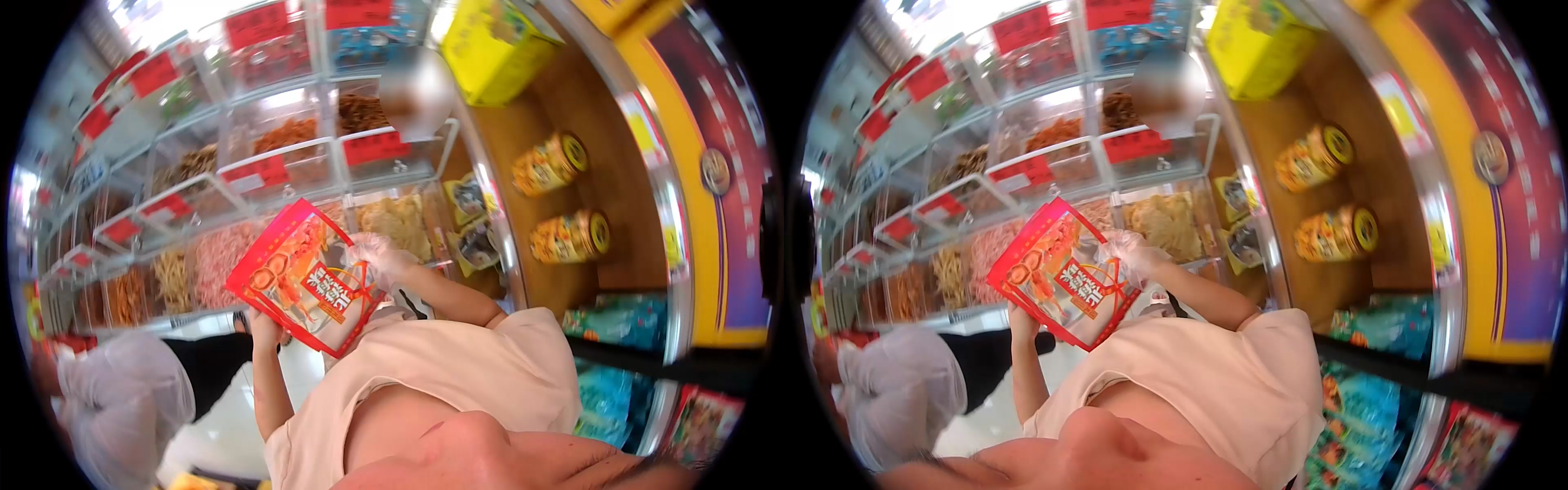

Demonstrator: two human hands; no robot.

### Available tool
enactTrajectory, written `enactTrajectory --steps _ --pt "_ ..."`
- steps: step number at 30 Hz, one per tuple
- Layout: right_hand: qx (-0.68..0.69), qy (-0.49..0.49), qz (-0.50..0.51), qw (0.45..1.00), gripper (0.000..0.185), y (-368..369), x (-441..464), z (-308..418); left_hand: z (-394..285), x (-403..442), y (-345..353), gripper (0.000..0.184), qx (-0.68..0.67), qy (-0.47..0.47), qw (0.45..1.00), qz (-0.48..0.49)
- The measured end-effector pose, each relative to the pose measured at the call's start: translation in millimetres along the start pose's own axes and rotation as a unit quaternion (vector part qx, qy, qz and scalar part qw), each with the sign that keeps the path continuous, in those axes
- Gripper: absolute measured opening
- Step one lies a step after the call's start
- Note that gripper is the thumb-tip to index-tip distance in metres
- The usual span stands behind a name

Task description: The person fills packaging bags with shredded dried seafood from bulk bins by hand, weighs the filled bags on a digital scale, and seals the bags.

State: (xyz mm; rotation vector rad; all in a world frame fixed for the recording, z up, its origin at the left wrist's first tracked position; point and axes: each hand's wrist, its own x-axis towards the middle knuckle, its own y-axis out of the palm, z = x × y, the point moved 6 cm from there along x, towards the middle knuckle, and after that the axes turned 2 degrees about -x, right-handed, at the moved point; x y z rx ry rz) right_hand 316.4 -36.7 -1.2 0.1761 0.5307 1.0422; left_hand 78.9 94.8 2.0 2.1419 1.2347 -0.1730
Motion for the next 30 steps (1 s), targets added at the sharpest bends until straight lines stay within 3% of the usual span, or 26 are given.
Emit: enactTrajectory --steps 3,5,6,8,10,12,13,14,15,16,17,19,21,23,26,28,29,30 --pt "0.094 -0.053 -0.041 0.993 0.022 -25 -16 5 -12 5 33 0.042 -0.006 0.02 0.999 0.029" --pt "0.195 -0.067 -0.15 0.967 0.02 -46 -43 16 -15 12 37 0.043 0.011 0.01 0.998 0.053" --pt "0.173 -0.138 -0.179 0.959 0.02 -53 -53 27 -27 12 50 0.043 0.034 0.026 0.995 0.092" --pt "0.044 -0.174 -0.282 0.943 0.012 -70 -108 65 -38 23 71 0.041 0.08 0.029 0.987 0.138" --pt "-0.076 -0.205 -0.294 0.93 0.012 -86 -159 82 -40 40 86 0.04 0.112 0.03 0.975 0.191" --pt "-0.032 -0.34 -0.317 0.885 0.007 -90 -210 82 -34 47 114 0.036 0.131 0.046 0.953 0.269" --pt "-0.089 -0.396 -0.345 0.846 0.006 -87 -235 86 -21 62 116 0.028 0.108 -0.008 0.92 0.377" --pt "-0.145 -0.448 -0.369 0.801 0.005 -80 -262 92 -16 57 139 0.023 0.175 0.01 0.923 0.342" --pt "-0.072 -0.45 -0.362 0.813 0.005 -87 -279 78 -7 48 171 0.018 0.244 0.028 0.92 0.306" --pt "0.003 -0.458 -0.352 0.816 0.006 -97 -291 66 8 51 203 0.013 0.209 0.002 0.924 0.32" --pt "0.111 -0.489 -0.254 0.827 0.011 -110 -294 47 28 56 232 0.008 0.172 -0.025 0.927 0.332" --pt "-0.044 -0.495 -0.385 0.778 0.011 -101 -322 43 78 57 266 0.01 0.142 -0.106 0.927 0.331" --pt "-0.049 -0.495 -0.384 0.777 0.011 -106 -331 39 101 37 318 0.014 0.019 -0.144 0.945 0.294" --pt "-0.052 -0.496 -0.383 0.777 0.01 -111 -337 36 125 37 351 0.015 -0.015 -0.178 0.923 0.34" --pt "0.181 -0.469 -0.283 0.817 0.01 -121 -344 21 154 22 387 0.014 0.019 -0.179 0.92 0.348" --pt "0.026 -0.387 -0.495 0.778 0.009 -122 -365 10 182 33 395 0.016 0.039 -0.198 0.903 0.378" --pt "0.047 -0.391 -0.524 0.755 0.007 -129 -365 2 201 47 396 0.017 0.038 -0.21 0.889 0.406" --pt "-0.023 -0.35 -0.582 0.734 0.007 -137 -371 -4 205 36 407 0.02 0.071 -0.213 0.889 0.399"
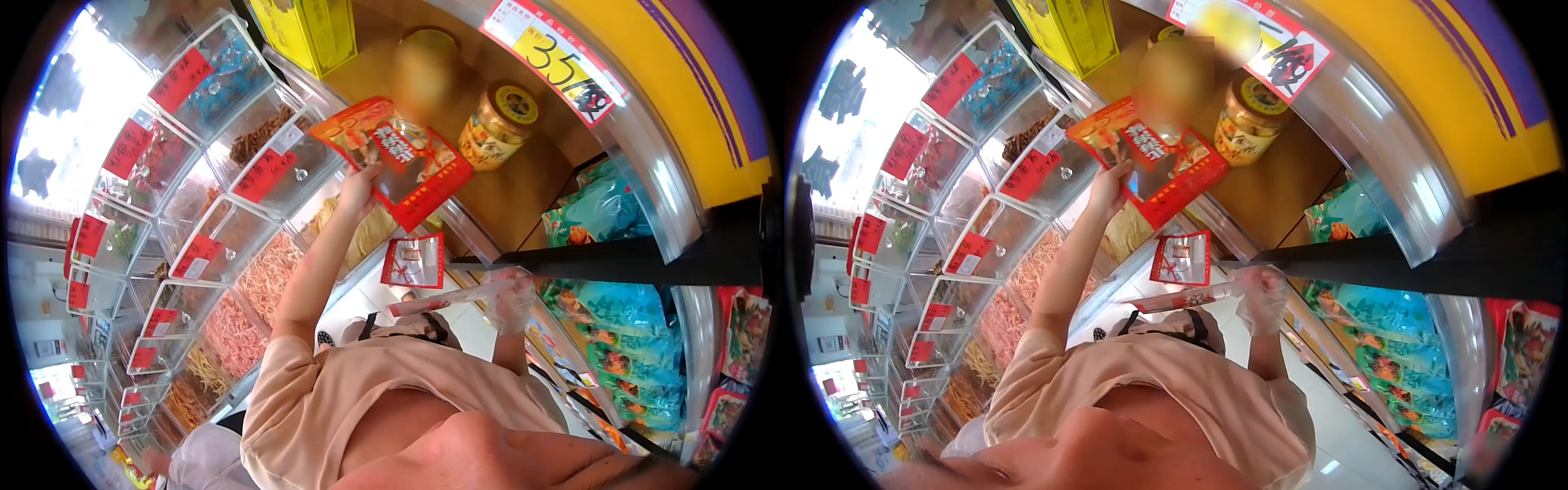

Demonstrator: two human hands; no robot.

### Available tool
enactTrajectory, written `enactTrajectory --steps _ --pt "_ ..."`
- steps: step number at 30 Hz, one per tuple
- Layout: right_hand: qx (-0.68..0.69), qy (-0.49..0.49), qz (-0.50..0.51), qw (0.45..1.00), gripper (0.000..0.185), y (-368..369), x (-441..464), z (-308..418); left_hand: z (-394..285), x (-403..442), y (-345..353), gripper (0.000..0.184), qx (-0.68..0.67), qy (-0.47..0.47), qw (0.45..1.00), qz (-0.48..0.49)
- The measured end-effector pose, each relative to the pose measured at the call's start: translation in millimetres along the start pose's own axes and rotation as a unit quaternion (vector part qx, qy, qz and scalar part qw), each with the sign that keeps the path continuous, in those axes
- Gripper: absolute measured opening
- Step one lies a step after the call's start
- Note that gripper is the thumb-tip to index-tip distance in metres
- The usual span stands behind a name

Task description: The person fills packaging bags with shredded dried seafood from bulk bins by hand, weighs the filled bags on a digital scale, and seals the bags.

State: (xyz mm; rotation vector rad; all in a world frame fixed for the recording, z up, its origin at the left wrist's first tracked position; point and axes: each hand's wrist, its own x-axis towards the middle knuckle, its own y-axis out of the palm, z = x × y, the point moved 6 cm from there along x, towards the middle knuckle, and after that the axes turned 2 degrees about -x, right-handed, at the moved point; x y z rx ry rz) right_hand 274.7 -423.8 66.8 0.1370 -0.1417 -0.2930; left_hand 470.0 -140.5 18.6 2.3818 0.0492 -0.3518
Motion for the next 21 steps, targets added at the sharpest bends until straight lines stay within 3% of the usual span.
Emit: enactTrajectory --steps 2,3,5,6,8,9,11,13,15,16,17,19,20,21 --pt "-0.102 -0.01 -0.025 0.994 0.009 -11 1 -1 14 2 27 0.022 0.008 -0.027 0.999 -0.036" --pt "-0.069 0.007 -0.009 0.998 0.009 -4 1 5 21 9 34 0.024 0.0 -0.026 0.998 -0.053" --pt "-0.036 0.031 0.009 0.999 0.01 4 1 4 42 41 29 0.024 0.077 -0.067 0.994 -0.03" --pt "-0.081 0.047 0.004 0.996 0.009 3 -1 2 44 51 34 0.026 0.173 -0.063 0.983 -0.015" --pt "-0.13 0.068 0.006 0.989 0.007 0 -7 -1 29 46 59 0.039 0.34 -0.085 0.937 -0.017" --pt "-0.079 0.095 -0.015 0.992 0.007 -6 -9 -7 15 40 69 0.046 0.41 -0.11 0.905 -0.036" --pt "-0.032 0.126 -0.028 0.991 0.007 -18 -10 -16 16 37 59 0.054 0.443 -0.165 0.881 -0.001" --pt "-0.136 0.147 -0.049 0.978 0.009 -38 -19 -22 -13 11 46 0.063 0.656 -0.111 0.746 0.033" --pt "-0.097 0.154 -0.043 0.982 0.011 -51 -29 -45 -22 -32 16 0.08 0.516 0.002 0.855 0.041" --pt "-0.055 0.157 -0.046 0.985 0.013 -56 -35 -60 -7 -56 -4 0.081 0.354 -0.042 0.927 0.117" --pt "-0.056 0.16 -0.043 0.985 0.013 -58 -37 -82 9 -79 -20 0.082 0.179 -0.082 0.962 0.188" --pt "0.037 0.223 0.115 0.967 0.018 -38 -40 -136 34 -128 -35 0.079 0.095 -0.07 0.957 0.266" --pt "-0.101 0.152 0.196 0.964 0.019 -26 -40 -152 44 -146 -46 0.074 0.115 -0.045 0.964 0.237" --pt "-0.072 0.2 0.217 0.953 0.021 1 -46 -158 52 -163 -56 0.072 0.137 -0.023 0.968 0.21"
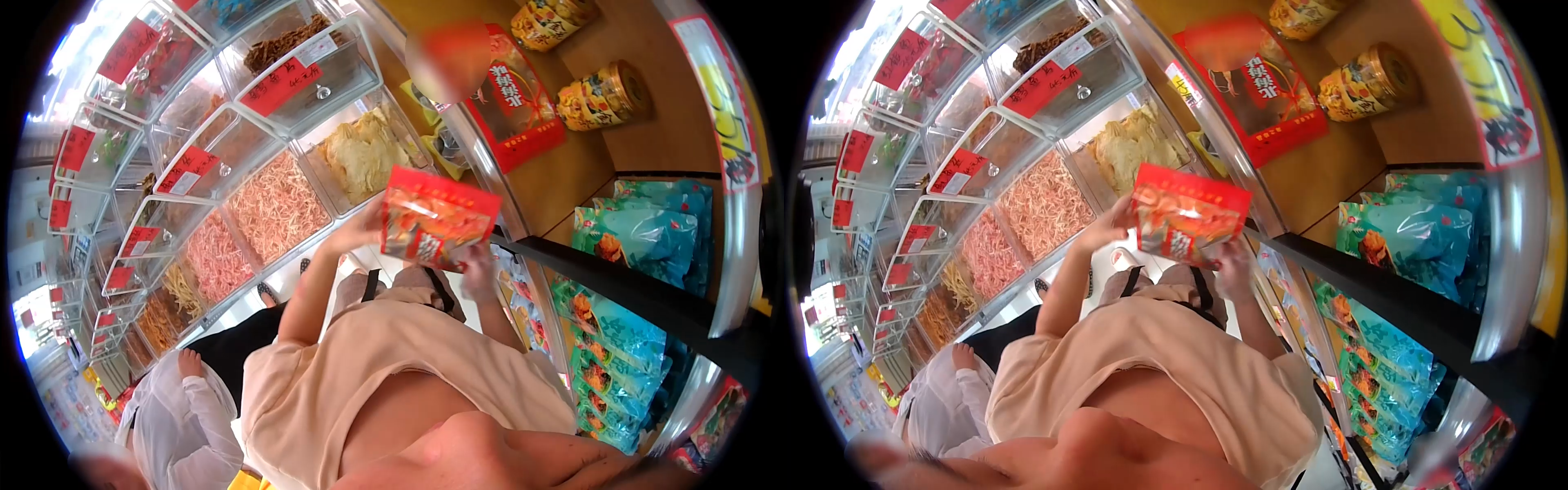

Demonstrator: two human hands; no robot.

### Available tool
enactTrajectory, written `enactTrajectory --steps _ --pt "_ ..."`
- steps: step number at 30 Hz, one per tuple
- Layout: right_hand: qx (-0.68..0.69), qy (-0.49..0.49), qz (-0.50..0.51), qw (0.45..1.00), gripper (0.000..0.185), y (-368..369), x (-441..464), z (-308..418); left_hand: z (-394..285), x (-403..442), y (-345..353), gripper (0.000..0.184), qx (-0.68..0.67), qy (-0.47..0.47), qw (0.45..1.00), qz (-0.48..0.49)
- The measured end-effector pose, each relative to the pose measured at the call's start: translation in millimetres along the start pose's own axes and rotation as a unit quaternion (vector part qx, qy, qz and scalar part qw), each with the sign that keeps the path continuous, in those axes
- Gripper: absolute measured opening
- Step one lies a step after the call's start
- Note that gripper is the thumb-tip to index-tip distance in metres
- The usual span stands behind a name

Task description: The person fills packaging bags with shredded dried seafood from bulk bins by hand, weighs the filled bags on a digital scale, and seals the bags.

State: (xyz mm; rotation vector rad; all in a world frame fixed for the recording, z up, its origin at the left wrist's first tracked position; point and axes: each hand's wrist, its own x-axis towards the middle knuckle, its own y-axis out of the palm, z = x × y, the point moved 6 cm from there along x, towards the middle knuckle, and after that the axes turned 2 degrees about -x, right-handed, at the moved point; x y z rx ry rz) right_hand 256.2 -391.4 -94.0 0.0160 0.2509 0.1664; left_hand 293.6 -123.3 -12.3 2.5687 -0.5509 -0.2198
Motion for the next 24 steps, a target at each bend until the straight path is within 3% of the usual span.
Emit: enactTrajectory --steps 1,2,4,5,6,7,8,9,10,11,13,14,16,17,20,22,24 --pt "0.031 0.042 0.028 0.998 0.022 27 7 -1 17 -19 -12 0.065 0.016 -0.034 0.995 -0.09" --pt "0.251 0.166 0.04 0.953 0.024 61 9 4 35 -42 -28 0.058 0.031 -0.068 0.981 -0.178" --pt "0.261 0.353 0.211 0.873 0.035 87 4 -86 71 -108 -59 0.035 0.173 -0.194 0.932 -0.253" --pt "0.256 0.397 0.199 0.859 0.036 101 12 -77 79 -135 -61 0.014 0.123 -0.16 0.927 -0.316" --pt "0.249 0.44 0.187 0.842 0.038 112 23 -65 89 -174 -70 0.011 0.231 -0.264 0.874 -0.336" --pt "0.197 0.419 0.195 0.864 0.041 98 47 -177 89 -189 -64 0.012 0.198 -0.247 0.873 -0.372" --pt "0.231 0.286 0.231 0.901 0.06 108 80 -186 89 -205 -58 0.012 0.164 -0.228 0.869 -0.407" --pt "-0.033 0.221 0.174 0.959 0.072 94 112 -224 89 -221 -51 0.013 0.131 -0.206 0.864 -0.44" --pt "-0.293 0.139 0.103 0.94 0.084 82 141 -243 100 -243 -51 0.01 0.161 -0.276 0.837 -0.445" --pt "-0.294 0.137 0.105 0.94 0.084 83 166 -251 105 -249 -44 0.008 0.134 -0.237 0.839 -0.471" --pt "-0.471 0.176 0.06 0.863 0.098 80 212 -269 115 -274 -39 0.008 0.187 -0.321 0.788 -0.491" --pt "-0.469 0.169 0.058 0.865 0.098 82 231 -277 128 -287 -37 0.01 0.167 -0.315 0.784 -0.507" --pt "-0.609 0.277 0.107 0.736 0.1 75 253 -307 157 -311 -36 0.012 0.063 -0.264 0.778 -0.566" --pt "-0.609 0.27 0.103 0.738 0.1 76 264 -311 172 -324 -37 0.013 0.045 -0.271 0.764 -0.584" --pt "-0.462 0.277 0.108 0.835 0.089 84 262 -320 205 -346 -47 0.014 -0.058 -0.214 0.75 -0.623" --pt "-0.358 0.28 0.109 0.884 0.081 82 238 -319 195 -337 -53 0.014 -0.047 -0.213 0.747 -0.628" --pt "-0.548 0.15 0.152 0.809 0.039 74 216 -382 184 -331 -60 0.015 -0.032 -0.208 0.752 -0.624"
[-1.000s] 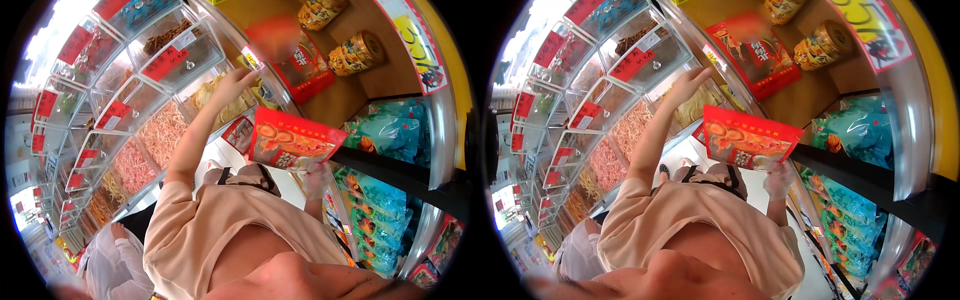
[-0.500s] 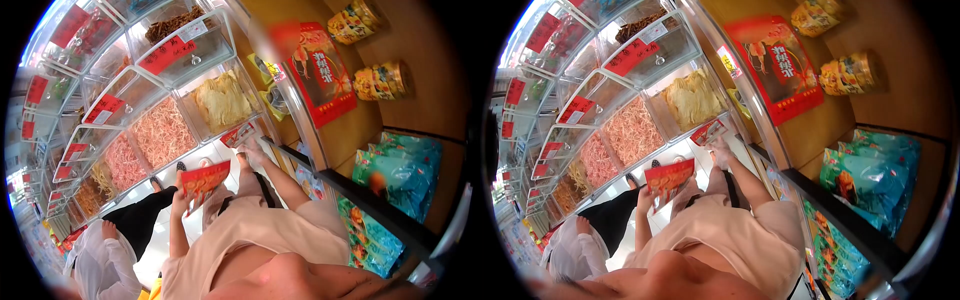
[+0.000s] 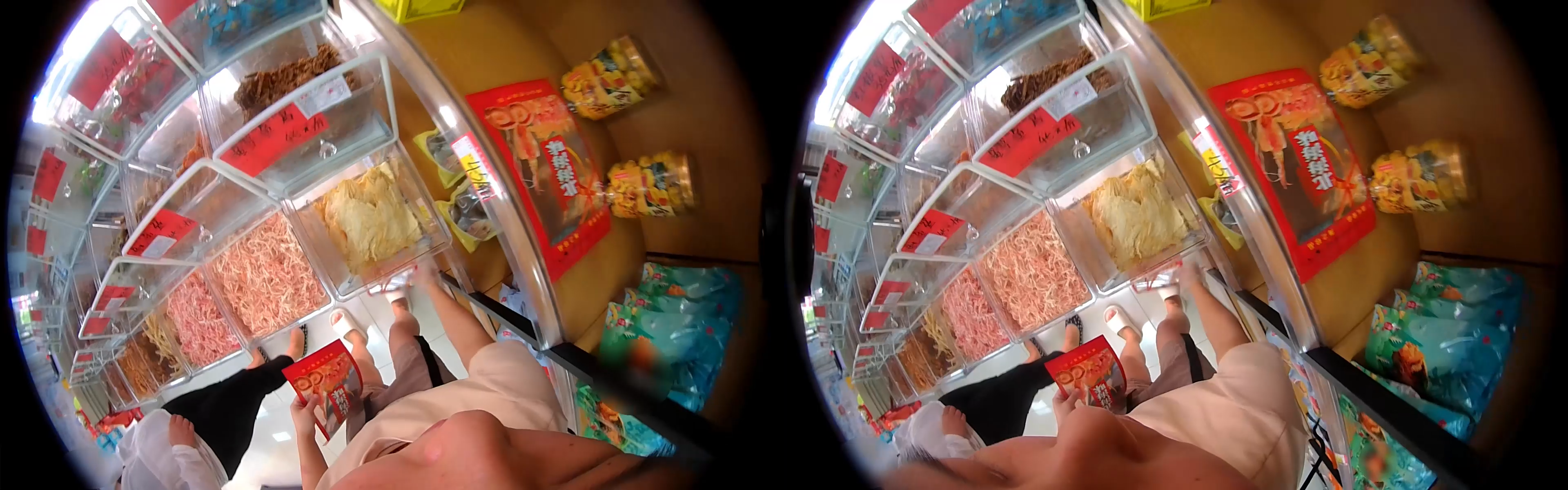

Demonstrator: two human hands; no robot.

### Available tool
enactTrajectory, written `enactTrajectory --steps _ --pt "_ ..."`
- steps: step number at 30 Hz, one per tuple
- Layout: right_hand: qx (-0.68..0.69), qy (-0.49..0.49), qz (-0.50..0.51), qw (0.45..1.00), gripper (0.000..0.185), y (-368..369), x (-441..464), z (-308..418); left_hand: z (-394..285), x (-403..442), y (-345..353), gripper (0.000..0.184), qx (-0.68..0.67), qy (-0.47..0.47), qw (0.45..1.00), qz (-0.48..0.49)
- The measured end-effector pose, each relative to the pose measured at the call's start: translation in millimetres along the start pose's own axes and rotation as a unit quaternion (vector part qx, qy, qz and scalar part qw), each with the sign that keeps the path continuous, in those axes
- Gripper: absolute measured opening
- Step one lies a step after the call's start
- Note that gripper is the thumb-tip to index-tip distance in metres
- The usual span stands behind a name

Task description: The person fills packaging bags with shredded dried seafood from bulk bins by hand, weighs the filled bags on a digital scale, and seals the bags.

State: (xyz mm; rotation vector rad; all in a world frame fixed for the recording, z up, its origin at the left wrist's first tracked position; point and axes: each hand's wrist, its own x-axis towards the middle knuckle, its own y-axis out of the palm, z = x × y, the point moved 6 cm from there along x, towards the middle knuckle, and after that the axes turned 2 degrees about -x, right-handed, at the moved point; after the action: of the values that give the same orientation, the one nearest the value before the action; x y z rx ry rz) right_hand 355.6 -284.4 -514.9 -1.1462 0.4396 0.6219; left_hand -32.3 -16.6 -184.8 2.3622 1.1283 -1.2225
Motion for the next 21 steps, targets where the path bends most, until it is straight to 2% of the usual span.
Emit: enactTrajectory --steps 2,4,6,7,8,10,11,12,13,14,15,16,17,18,20,21 --pt "-0.025 -0.046 0.09 0.995 0.032 -66 -87 59 -14 10 -1 0.015 -0.004 0.037 0.999 0.028" --pt "0.105 -0.147 0.067 0.981 0.035 -162 -179 137 -41 11 14 0.014 -0.022 0.07 0.996 0.045" --pt "0.153 -0.164 0.008 0.974 0.032 -243 -241 190 -76 5 26 0.013 -0.04 0.1 0.992 0.06" --pt "0.129 -0.244 -0.118 0.954 0.028 -307 -285 219 -97 -3 32 0.012 0.008 0.117 0.989 0.086" --pt "0.097 -0.32 -0.242 0.911 0.026 -367 -320 245 -115 -9 39 0.011 0.053 0.137 0.983 0.111" --pt "0.149 -0.271 -0.382 0.871 0.018 -439 -372 255 -126 5 43 0.012 0.072 0.177 0.968 0.163" --pt "0.176 -0.244 -0.447 0.842 0.021 -474 -400 259 -132 5 48 0.013 0.057 0.186 0.963 0.186" --pt "0.368 -0.296 -0.447 0.76 0.019 -510 -420 276 -143 3 51 0.014 0.042 0.196 0.958 0.206" --pt "0.369 -0.316 -0.52 0.702 0.018 -534 -409 264 -157 -5 54 0.015 0.029 0.213 0.956 0.2" --pt "0.438 -0.324 -0.502 0.671 0.02 -561 -409 266 -168 -13 56 0.016 0.015 0.23 0.954 0.193" --pt "0.461 -0.281 -0.508 0.671 0.021 -584 -405 262 -177 -20 51 0.016 0.014 0.23 0.955 0.188" --pt "0.542 -0.31 -0.486 0.611 0.019 -600 -390 255 -184 -25 49 0.016 0.005 0.221 0.957 0.188" --pt "0.633 -0.315 -0.474 0.525 0.019 -607 -372 244 -189 -26 48 0.016 -0.006 0.215 0.958 0.191" --pt "0.632 -0.316 -0.475 0.525 0.019 -610 -343 218 -188 -23 43 0.016 -0.006 0.216 0.957 0.192" --pt "0.786 -0.127 -0.35 0.493 0.021 -585 -270 154 -189 -12 31 0.017 -0.039 0.278 0.94 0.193" --pt "0.811 -0.095 -0.351 0.457 0.02 -561 -288 166 -188 -10 26 0.017 -0.062 0.288 0.936 0.194"
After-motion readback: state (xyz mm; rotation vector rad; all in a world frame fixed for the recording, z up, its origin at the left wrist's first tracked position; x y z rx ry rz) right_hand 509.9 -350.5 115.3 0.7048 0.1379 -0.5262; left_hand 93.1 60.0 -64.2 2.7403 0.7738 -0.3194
